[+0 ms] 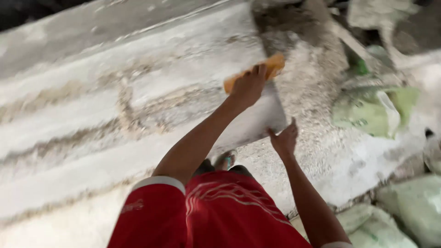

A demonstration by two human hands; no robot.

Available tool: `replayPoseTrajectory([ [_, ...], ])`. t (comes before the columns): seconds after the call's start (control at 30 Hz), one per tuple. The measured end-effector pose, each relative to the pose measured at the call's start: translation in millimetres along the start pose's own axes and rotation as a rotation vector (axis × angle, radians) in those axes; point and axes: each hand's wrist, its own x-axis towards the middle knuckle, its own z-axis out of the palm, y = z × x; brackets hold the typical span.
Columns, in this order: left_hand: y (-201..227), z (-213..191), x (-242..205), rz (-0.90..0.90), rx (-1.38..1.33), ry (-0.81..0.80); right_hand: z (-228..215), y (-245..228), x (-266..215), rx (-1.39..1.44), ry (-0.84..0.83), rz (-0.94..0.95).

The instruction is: Scraping residue off a workbench and preparing decorative plaster moldings.

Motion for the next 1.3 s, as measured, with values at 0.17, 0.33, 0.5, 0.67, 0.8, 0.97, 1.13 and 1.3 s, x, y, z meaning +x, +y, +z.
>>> replayPoseTrajectory([
  [0.17,-85,-42,-166,-0.479,-0.564,0.016,53,4,12,-0.188,0.160,-0.650],
  [0.33,-147,-83,-319,-0.773,-0.996,0.593,92,-68,-2,-0.197,-0.030,-0.806],
  [0.5,-184,-195,-409,-0.993,-1.006,0.762,122,-109,-11,-0.268,-0.120,-0.822],
  [0.67,-232,-211,-445,-1.108,-0.889,0.718,132,-106,-9,-0.307,-0.070,-0.862],
  [0.8,-265,-102,-394,-1.049,-0.754,0.687,130,-111,-14,-0.317,-0.079,-0.815],
  [0.97,-239,-150,-385,-1.093,-0.401,0.644,141,-114,-20,-0.279,-0.003,-0.832],
  [1.13,-274,-204,-438,-0.999,-0.552,0.631,139,-123,-17,-0.251,0.046,-0.887],
  [1.3,-298,-202,-417,-1.120,-1.348,0.753,141,-136,-13,-0.242,0.003,-0.900],
])
